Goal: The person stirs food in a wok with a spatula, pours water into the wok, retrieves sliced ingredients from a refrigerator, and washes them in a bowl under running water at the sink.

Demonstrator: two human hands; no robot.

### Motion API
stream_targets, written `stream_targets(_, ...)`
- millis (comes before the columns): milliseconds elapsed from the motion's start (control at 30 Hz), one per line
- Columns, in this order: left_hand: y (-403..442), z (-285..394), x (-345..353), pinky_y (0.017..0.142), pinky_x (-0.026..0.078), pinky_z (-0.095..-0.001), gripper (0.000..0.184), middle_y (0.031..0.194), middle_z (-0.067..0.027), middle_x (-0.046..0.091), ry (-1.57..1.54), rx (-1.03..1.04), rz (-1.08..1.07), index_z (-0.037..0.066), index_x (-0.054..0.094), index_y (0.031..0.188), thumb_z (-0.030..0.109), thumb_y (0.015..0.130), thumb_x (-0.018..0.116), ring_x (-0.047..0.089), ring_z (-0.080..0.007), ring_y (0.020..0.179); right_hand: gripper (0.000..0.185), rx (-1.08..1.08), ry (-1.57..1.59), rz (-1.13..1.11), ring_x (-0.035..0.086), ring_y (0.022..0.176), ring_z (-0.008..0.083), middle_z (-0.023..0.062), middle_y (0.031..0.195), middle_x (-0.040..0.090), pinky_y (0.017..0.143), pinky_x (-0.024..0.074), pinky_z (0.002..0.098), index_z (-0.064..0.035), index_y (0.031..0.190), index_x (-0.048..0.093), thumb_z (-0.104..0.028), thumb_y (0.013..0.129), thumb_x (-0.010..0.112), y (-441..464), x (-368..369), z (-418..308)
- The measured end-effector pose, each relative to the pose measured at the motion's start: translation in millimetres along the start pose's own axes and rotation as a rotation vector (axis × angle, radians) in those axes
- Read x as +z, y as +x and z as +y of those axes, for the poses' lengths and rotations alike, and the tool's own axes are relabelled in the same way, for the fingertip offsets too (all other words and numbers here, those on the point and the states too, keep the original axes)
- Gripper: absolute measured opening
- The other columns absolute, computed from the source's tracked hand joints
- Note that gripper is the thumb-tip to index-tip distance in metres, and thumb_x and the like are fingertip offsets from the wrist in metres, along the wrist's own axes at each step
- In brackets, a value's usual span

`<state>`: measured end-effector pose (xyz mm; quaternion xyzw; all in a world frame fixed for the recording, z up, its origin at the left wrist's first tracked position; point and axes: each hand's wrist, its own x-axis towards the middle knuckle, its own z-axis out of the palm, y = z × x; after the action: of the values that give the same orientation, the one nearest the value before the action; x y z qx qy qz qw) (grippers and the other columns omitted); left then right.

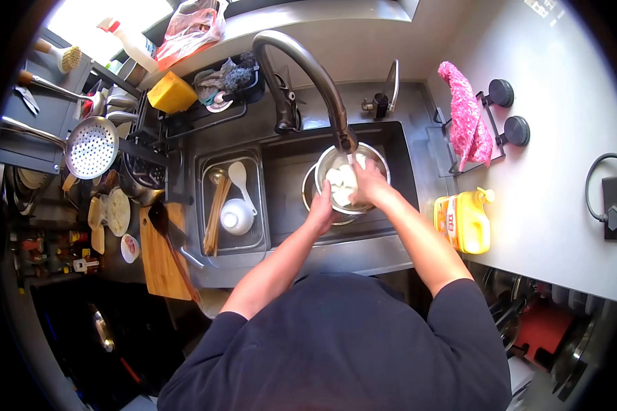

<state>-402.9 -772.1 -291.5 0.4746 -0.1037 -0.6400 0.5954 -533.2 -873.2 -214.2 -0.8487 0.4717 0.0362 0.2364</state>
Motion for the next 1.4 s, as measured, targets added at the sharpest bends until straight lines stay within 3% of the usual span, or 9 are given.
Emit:
stream_targets(33, 0, 1, -1, 0.099, 0.047, -0.0359, 0.057, 0.136, -0.0129, 0.056, 0.046, 0.024, -0.019, 0.003, 0.043, 0.143, 0.047, 0.107, 0.038, 0.055, -0.0218, 0.122, 0.098, -0.042, -0.075, 0.022, 0.044, 0.128, 0.0509, 0.0289, 0.142, 0.039, 0.107, 0.0431, 0.047, -0.0232, 0.156, 0.027, -0.026, 0.072, 0.079, -5, 0, -9)
stream_targets(167, -3, 13, 2, 0.096, 0.049, -0.0358, 0.056, 0.134, -0.0123, 0.057, 0.087, -0.023, -0.002, 0.003, 0.046, 0.14, 0.048, 0.106, 0.038, 0.059, -0.0219, 0.117, 0.062, -0.178, 0.221, 0.247, 0.059, 0.107, 0.0494, 0.0284, 0.134, 0.045, 0.095, 0.05, 0.0493, -0.0185, 0.142, 0.049, -0.023, 0.083, 0.07, 16, 42, 16)
stream_targets(200, -4, 18, 2, 0.094, 0.051, -0.0361, 0.057, 0.133, -0.0122, 0.058, 0.056, -0.067, -0.007, 0.004, 0.045, 0.141, 0.048, 0.106, 0.038, 0.06, -0.0218, 0.115, 0.051, -0.072, 0.151, 0.126, 0.056, 0.114, 0.0451, 0.0244, 0.134, 0.049, 0.092, 0.0498, 0.0482, -0.0092, 0.133, 0.055, -0.008, 0.082, 0.066, 17, 30, 9)
stream_targets(467, -10, 22, -1, 0.083, 0.058, -0.0405, 0.063, 0.13, -0.0119, 0.06, 0.008, -0.119, -0.021, 0.005, 0.042, 0.143, 0.055, 0.104, 0.039, 0.064, -0.0229, 0.111, 0.088, -0.167, -0.11, -0.027, 0.04, 0.135, 0.0476, 0.0293, 0.15, 0.035, 0.111, 0.0378, 0.0512, -0.0236, 0.148, 0.04, -0.032, 0.072, 0.083, -2, 0, -19)
stream_targets(633, -14, 20, -6, 0.084, 0.057, -0.0433, 0.063, 0.13, -0.0113, 0.059, 0.079, -0.102, 0.01, 0.007, 0.042, 0.143, 0.056, 0.103, 0.04, 0.062, -0.023, 0.114, 0.055, -0.225, 0.112, 0.021, 0.057, 0.116, 0.0447, 0.0242, 0.128, 0.057, 0.099, 0.0473, 0.049, -0.0137, 0.129, 0.059, -0.019, 0.078, 0.077, 19, 16, 8)
stream_targets(900, -22, 27, -10, 0.095, 0.053, -0.0521, 0.064, 0.141, -0.0137, 0.051, 0.054, -0.155, -0.035, 0.008, 0.033, 0.149, 0.053, 0.104, 0.04, 0.056, -0.0303, 0.125, 0.086, -0.417, -0.32, -0.061, 0.051, 0.127, 0.0401, 0.0256, 0.144, 0.043, 0.107, 0.0432, 0.0441, -0.0193, 0.15, 0.04, -0.031, 0.075, 0.081, -9, -7, -9)
stream_targets(1033, -20, 24, -15, 0.092, 0.055, -0.0526, 0.064, 0.141, -0.014, 0.051, 0.134, -0.11, -0.046, 0.007, 0.033, 0.149, 0.053, 0.104, 0.04, 0.056, -0.0306, 0.124, 0.068, -0.399, 0.062, 0.13, 0.055, 0.118, 0.0466, 0.0301, 0.138, 0.047, 0.1, 0.047, 0.0489, -0.015, 0.144, 0.046, -0.029, 0.084, 0.074, 11, 41, 16)
stream_targets(1167, -15, 14, -26, 0.094, 0.054, -0.0536, 0.063, 0.142, -0.0143, 0.05, -0.037, -0.12, -0.047, 0.008, 0.032, 0.15, 0.052, 0.104, 0.039, 0.056, -0.0313, 0.125, 0.057, -0.268, 0.172, -0.062, 0.06, 0.109, 0.0467, 0.0279, 0.127, 0.057, 0.097, 0.0478, 0.0496, -0.0073, 0.137, 0.05, -0.018, 0.085, 0.071, 15, 18, 11)
stream_targets(1400, -13, 27, -8, 0.092, 0.055, -0.0442, 0.062, 0.136, -0.0138, 0.055, 0.056, -0.057, -0.025, 0.006, 0.035, 0.148, 0.051, 0.105, 0.04, 0.059, -0.0254, 0.12, 0.067, -0.153, -0.039, 0.23, 0.037, 0.135, 0.0444, 0.0249, 0.145, 0.04, 0.106, 0.0392, 0.0543, -0.0169, 0.138, 0.053, -0.039, 0.079, 0.077, 1, 21, -22)
